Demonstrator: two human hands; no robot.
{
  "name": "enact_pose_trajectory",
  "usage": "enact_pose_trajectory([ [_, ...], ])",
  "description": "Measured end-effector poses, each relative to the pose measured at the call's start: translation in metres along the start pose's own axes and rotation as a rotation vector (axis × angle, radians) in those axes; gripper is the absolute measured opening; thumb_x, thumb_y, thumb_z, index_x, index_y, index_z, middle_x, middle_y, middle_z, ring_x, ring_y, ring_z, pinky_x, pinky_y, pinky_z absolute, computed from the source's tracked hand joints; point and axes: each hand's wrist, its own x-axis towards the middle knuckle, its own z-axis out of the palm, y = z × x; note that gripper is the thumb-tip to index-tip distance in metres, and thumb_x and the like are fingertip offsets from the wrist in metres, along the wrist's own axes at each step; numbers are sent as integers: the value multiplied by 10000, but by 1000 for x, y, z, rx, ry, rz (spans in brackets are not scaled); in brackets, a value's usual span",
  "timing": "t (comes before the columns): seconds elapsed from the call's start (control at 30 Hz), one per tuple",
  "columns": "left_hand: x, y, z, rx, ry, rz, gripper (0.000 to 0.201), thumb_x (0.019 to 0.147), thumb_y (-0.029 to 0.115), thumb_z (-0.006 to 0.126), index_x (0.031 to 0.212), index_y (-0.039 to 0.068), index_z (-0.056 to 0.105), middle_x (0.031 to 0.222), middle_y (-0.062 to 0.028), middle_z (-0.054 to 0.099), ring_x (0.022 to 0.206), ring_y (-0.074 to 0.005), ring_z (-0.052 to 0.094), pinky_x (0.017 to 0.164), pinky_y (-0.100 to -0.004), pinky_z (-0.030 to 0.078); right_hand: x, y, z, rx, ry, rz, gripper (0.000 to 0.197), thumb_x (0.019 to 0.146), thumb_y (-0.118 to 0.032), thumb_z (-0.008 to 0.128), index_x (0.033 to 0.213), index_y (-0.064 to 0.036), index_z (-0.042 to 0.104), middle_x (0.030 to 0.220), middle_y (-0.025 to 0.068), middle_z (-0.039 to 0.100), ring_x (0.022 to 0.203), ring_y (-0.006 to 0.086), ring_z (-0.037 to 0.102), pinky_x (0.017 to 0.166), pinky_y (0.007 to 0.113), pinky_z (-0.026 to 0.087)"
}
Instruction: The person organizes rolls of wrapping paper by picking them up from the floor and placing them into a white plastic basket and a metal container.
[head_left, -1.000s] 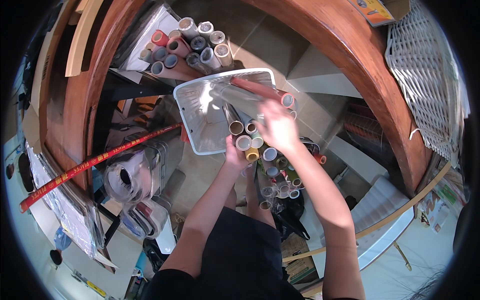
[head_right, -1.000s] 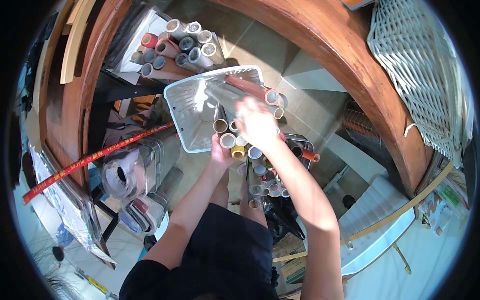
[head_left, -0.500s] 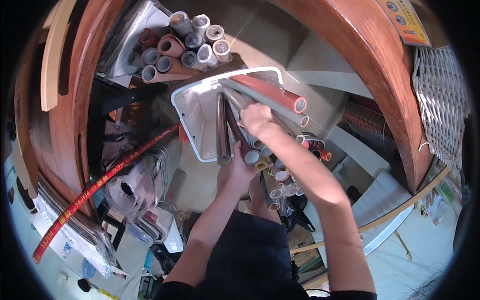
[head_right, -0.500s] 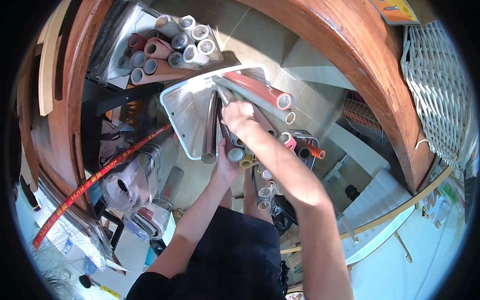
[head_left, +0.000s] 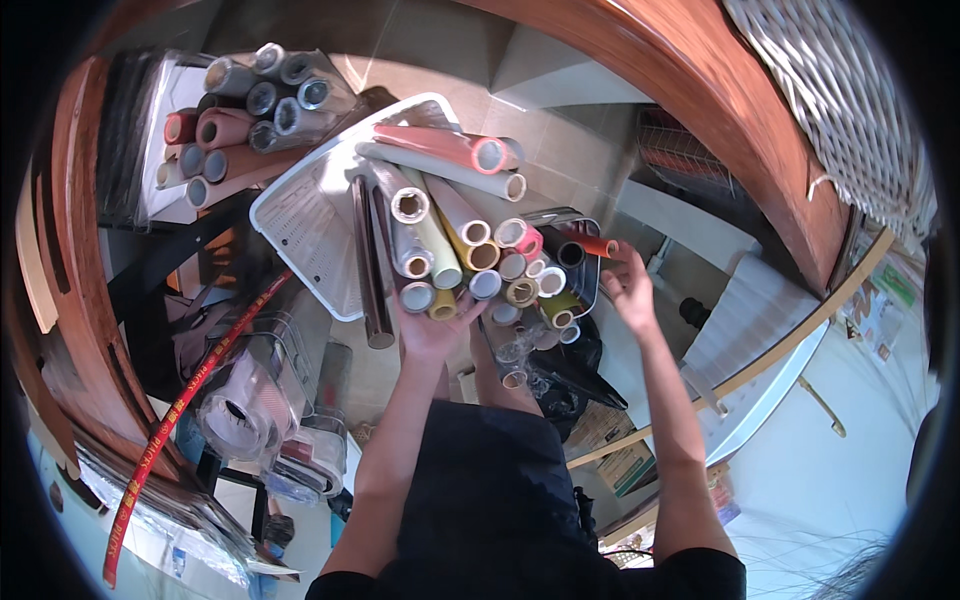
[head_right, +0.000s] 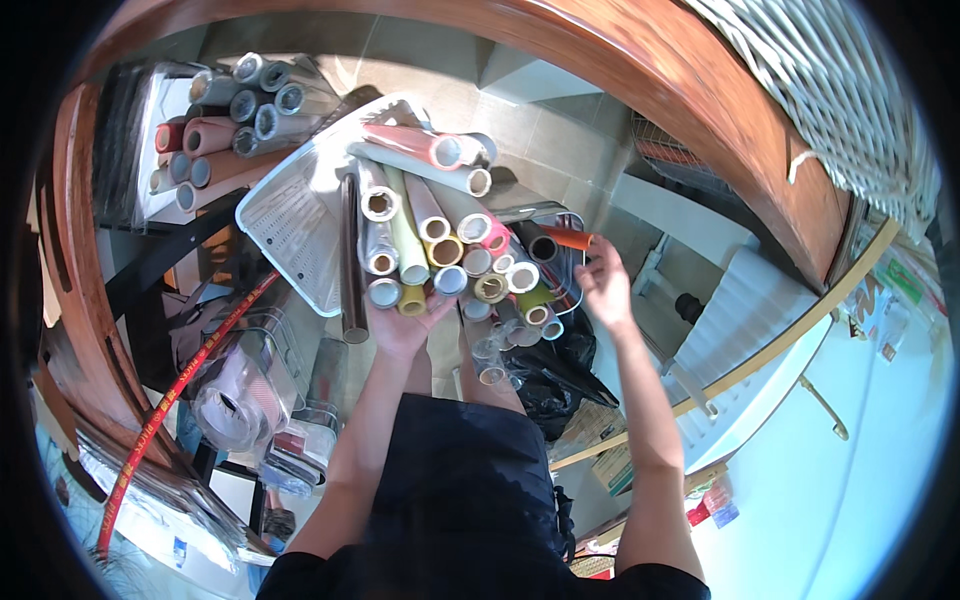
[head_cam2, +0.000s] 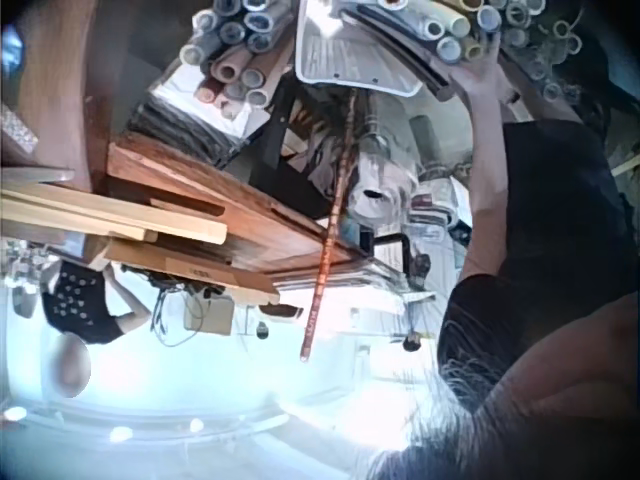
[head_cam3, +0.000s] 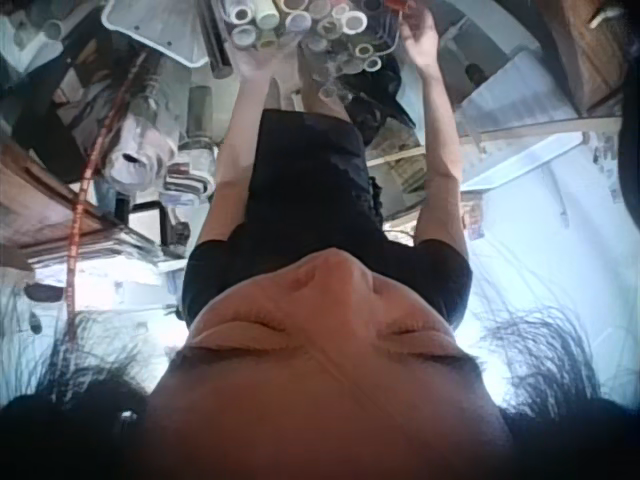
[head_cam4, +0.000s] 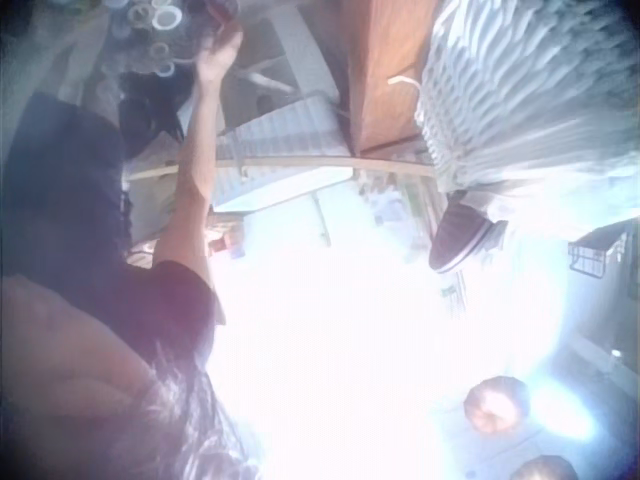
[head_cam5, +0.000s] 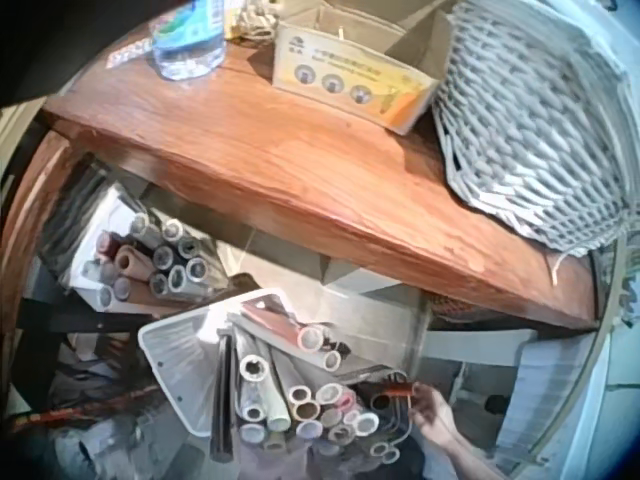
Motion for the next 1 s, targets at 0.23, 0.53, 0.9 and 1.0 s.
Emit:
enact_pose_trajectory([
  [0.23, -8, 6, -57, 199, 142, 76, 708, 872, 600, 445, 1389, 116, 418, 1338, -124, 509, 1294, -313, 437, 1031, -523, 387, -17, -52, 55, -406, 25, -335, 609, 666, -104, 727, 1222, -17, 495, 1040, 152, 612, 970, 326, 553, 881, 421, 418],
  [0.53, -55, -38, -70, 849, 474, 393, 308, 976, 254, 439, 1171, 44, 551, 1084, -124, 639, 988, -233, 629, 843, -350, 524, 10, -23, 87, -616, -330, -254, 134, 774, -131, 573, 813, -60, 680, 805, 158, 691, 766, 291, 698, 665, 410, 542],
  [0.9, -69, 68, -102, 1259, 751, 1137, 365, 924, 250, 547, 1240, 73, 504, 1067, -43, 560, 860, -116, 534, 744, -233, 417, -136, -154, -210, -454, -8, -258, 351, 674, -92, 653, 1016, -40, 712, 921, 161, 707, 825, 300, 698, 767, 328, 535],
  [1.0, -51, 56, -76, 936, 696, 754, 462, 910, 336, 559, 1302, 112, 456, 1097, -48, 550, 889, -165, 578, 738, -301, 505, -221, -224, -286, -534, 120, -163, 293, 772, -211, 630, 944, 11, 715, 866, 181, 708, 794, 255, 689, 752, 342, 528],
])
